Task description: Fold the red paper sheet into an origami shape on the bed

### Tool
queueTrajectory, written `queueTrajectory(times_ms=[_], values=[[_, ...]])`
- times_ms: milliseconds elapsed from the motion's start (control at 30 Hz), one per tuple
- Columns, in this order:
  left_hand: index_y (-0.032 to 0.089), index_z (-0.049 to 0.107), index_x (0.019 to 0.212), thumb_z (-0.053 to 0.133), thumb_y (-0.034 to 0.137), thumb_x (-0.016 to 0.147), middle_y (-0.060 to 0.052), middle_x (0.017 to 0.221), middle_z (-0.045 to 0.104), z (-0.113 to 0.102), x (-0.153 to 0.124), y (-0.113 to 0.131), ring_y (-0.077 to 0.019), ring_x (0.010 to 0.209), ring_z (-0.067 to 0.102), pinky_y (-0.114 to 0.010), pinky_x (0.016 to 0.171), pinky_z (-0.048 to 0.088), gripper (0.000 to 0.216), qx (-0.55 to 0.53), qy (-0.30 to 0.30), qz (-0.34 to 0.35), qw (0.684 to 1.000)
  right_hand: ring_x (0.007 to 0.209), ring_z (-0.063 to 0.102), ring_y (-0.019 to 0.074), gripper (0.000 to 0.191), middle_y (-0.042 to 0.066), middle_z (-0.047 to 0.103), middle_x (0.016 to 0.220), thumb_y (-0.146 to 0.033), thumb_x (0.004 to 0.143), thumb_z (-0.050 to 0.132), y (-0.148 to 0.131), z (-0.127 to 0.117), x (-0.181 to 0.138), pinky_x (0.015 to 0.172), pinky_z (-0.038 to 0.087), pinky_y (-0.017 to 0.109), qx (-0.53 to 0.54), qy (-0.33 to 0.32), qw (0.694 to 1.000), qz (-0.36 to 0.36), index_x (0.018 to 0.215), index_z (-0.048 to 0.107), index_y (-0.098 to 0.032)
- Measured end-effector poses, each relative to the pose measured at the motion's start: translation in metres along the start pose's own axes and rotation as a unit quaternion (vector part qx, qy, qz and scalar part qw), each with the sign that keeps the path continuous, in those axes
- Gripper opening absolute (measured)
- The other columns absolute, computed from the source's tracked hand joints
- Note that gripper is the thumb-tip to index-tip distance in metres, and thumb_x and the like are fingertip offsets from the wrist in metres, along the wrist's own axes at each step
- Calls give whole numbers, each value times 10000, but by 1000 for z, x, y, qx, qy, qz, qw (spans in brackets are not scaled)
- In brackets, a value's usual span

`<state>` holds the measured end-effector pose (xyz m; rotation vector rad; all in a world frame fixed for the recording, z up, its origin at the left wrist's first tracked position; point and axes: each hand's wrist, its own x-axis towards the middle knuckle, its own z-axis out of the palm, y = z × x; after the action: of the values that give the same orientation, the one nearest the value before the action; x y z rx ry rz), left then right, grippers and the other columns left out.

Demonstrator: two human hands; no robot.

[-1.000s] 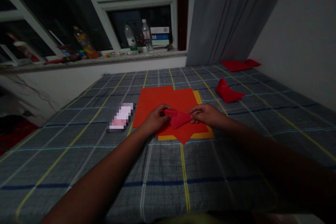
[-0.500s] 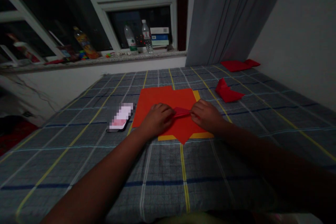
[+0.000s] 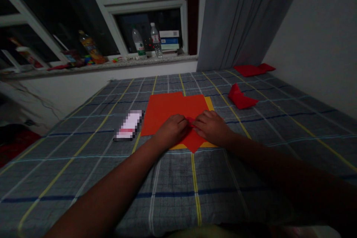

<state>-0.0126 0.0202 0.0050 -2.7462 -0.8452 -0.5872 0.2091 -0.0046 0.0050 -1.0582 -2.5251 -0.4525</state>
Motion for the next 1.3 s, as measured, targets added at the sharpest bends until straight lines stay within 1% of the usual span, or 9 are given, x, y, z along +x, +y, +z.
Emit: queueTrajectory(times_ms=[200, 400, 567, 767, 933, 1033, 1100, 1167, 1300], values=[[118, 651, 927, 542, 199, 960, -91, 875, 639, -1, 3, 7, -195, 840, 576, -322, 758, 468, 140, -15, 3, 24, 1000, 900, 485, 238, 208, 76, 675, 901, -261, 1001, 491, -3, 6, 2, 755, 275, 384, -29, 3, 999, -29, 924, 663, -174], [139, 655, 968, 551, 222, 967, -79, 904, 637, -2, 1, 3, -192, 849, 574, -326, 768, 464, 133, -3, -15, 22, 1000, 883, 486, 229, 182, 78, 692, 887, -198, 989, 497, 3, 7, 0, 724, 249, 378, -23, 9, 998, -58, 948, 670, -156], [155, 668, 977, 532, 239, 983, -66, 884, 633, -6, -2, -2, -178, 822, 572, -307, 731, 453, 160, -7, -21, 16, 1000, 890, 487, 229, 165, 68, 705, 890, -195, 980, 517, 8, 6, -1, 720, 240, 375, -15, 15, 998, -63, 949, 678, -171], [150, 658, 844, 559, 174, 939, -64, 836, 622, -13, -7, -20, -176, 795, 569, -295, 714, 450, 139, 10, -42, -7, 999, 919, 494, 230, 169, 62, 706, 905, -199, 982, 515, 17, -2, -5, 756, 251, 379, -4, 6, 999, -37, 959, 681, -177], [153, 637, 811, 551, 127, 895, -73, 821, 617, -24, -10, -34, -183, 759, 562, -302, 695, 461, 124, 20, -57, -46, 997, 947, 496, 242, 192, 78, 701, 937, -190, 975, 504, 27, -6, -6, 787, 265, 392, -9, 3, 1000, -4, 932, 691, -177], [150, 635, 877, 572, 154, 874, -95, 897, 627, -31, -7, -23, -210, 846, 580, -328, 761, 490, 64, 10, -37, -60, 997, 961, 487, 249, 183, 81, 694, 955, -214, 975, 515, 25, -5, -4, 791, 271, 392, -25, -4, 1000, 6, 942, 693, -186], [136, 627, 1047, 596, 212, 883, -127, 1059, 635, -31, -3, -10, -243, 1009, 581, -373, 889, 493, 183, -15, -26, -38, 999, 954, 482, 247, 173, 81, 687, 962, -229, 975, 525, 19, -2, -2, 781, 276, 386, -33, -17, 999, -2, 943, 691, -192], [148, 621, 1140, 575, 237, 920, -123, 1097, 647, -24, 1, 2, -238, 1043, 592, -376, 916, 494, 242, -34, -38, -11, 999, 936, 483, 240, 181, 82, 679, 963, -236, 980, 520, 13, 2, 1, 774, 285, 380, -31, -28, 999, -14, 943, 691, -190], [154, 669, 1073, 534, 196, 949, -100, 1045, 671, -5, 4, 8, -212, 991, 627, -344, 894, 511, 188, -46, -84, -6, 995, 926, 511, 230, 193, 85, 679, 955, -231, 980, 521, 7, 12, 2, 778, 324, 366, -1, -54, 998, -37, 986, 707, -178]])
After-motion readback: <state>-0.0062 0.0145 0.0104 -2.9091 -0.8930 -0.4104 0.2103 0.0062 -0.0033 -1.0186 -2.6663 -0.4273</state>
